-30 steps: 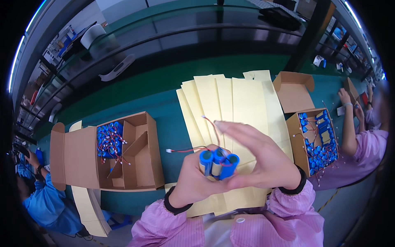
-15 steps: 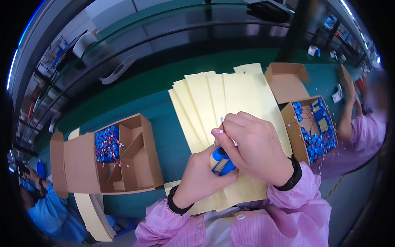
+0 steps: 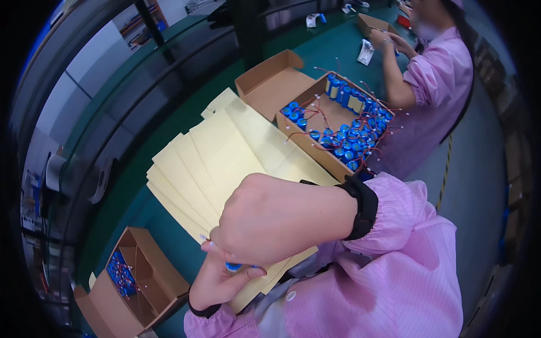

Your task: Manually assemble lithium battery pack components on an assembly line by wrapping tape, connecting wires, and packaging them into cardboard storage boxes.

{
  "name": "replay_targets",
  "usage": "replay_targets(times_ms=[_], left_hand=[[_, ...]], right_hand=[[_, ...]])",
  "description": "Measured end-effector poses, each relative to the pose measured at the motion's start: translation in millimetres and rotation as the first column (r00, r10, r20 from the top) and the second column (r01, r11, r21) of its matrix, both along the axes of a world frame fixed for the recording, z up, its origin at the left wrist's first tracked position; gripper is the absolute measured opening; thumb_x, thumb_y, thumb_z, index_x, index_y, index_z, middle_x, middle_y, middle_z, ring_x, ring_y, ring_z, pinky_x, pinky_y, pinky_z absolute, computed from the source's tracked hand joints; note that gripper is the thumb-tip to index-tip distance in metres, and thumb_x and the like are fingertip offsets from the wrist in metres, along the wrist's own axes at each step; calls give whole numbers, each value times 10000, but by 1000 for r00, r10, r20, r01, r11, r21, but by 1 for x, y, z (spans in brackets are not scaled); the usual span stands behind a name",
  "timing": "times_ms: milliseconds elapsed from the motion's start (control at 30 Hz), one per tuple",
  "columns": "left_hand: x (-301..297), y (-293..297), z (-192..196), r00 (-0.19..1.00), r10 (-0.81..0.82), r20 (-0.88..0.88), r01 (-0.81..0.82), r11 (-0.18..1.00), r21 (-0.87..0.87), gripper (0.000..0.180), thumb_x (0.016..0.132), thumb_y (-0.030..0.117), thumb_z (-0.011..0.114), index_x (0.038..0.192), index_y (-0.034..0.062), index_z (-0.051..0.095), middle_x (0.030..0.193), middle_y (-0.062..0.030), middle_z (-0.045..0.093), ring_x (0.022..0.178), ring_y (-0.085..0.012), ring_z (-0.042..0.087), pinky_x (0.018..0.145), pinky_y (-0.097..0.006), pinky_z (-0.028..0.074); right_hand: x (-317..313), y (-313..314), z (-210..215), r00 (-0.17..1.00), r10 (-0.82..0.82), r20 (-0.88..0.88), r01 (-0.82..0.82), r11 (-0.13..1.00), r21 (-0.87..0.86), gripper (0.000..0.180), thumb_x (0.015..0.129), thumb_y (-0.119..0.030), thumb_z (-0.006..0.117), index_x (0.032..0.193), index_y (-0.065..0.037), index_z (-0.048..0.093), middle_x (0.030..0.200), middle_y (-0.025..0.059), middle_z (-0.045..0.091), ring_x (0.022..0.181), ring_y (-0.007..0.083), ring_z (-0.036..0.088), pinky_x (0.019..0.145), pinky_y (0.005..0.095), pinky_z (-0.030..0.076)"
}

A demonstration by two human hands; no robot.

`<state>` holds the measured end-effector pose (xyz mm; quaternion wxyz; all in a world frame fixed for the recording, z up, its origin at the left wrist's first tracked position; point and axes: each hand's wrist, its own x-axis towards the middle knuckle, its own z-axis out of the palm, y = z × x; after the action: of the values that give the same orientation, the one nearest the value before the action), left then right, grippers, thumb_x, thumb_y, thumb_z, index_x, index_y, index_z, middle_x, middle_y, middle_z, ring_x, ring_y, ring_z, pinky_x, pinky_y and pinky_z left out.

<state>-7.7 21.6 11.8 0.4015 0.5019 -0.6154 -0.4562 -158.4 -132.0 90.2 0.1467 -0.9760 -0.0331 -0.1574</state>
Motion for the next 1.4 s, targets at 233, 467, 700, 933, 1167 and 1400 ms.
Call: replay_targets(times_ms=[233,467,700,933,1167,1400], left_hand=[[-20,-10,14,986,-167,25,168,985,-42,317,826,172,781,1083,53,639,868,-87,719,748,-249,707,662,-281,523],[-30,-20,38,997,0,77,-16,977,215,515,798,138,798,1240,1,572,1198,-125,662,1123,-276,633,977,-357,478],[-17,-17,22,935,51,351,-89,992,93,397,861,103,707,1232,23,591,1264,-155,622,1232,-324,552,1036,-399,429],[-10,-10,12,905,98,415,-149,984,93,356,886,64,665,1233,19,596,1268,-165,609,1236,-342,536,1035,-403,422],[-4,-9,7,917,105,384,-163,979,123,360,889,63,662,1242,25,596,1272,-167,603,1231,-335,537,1042,-403,417],[0,-8,2,926,106,361,-166,976,140,367,884,70,667,1244,42,599,1270,-170,595,1210,-338,539,1039,-403,419]], right_hand=[[-41,-6,19,999,27,27,-31,987,157,346,911,-259,603,605,-102,564,536,19,512,508,185,553,474,319,438],[-85,-57,53,973,-228,34,230,969,-85,282,874,-181,639,616,-92,568,554,54,511,488,245,527,473,363,424],[-114,-137,55,828,-542,142,560,791,-247,439,1001,-268,481,640,-39,582,555,126,516,526,314,537,538,418,416],[-111,-197,12,733,-679,-52,646,717,-262,507,1015,-357,452,696,-7,635,593,181,570,572,365,580,580,451,460],[-96,-218,-12,641,-688,-341,726,687,-19,548,1033,-367,369,723,-11,649,585,109,617,573,292,631,637,404,511],[-81,-223,-24,618,-642,-454,715,699,-17,590,1039,-394,325,751,16,635,612,135,627,601,313,637,708,408,525]])
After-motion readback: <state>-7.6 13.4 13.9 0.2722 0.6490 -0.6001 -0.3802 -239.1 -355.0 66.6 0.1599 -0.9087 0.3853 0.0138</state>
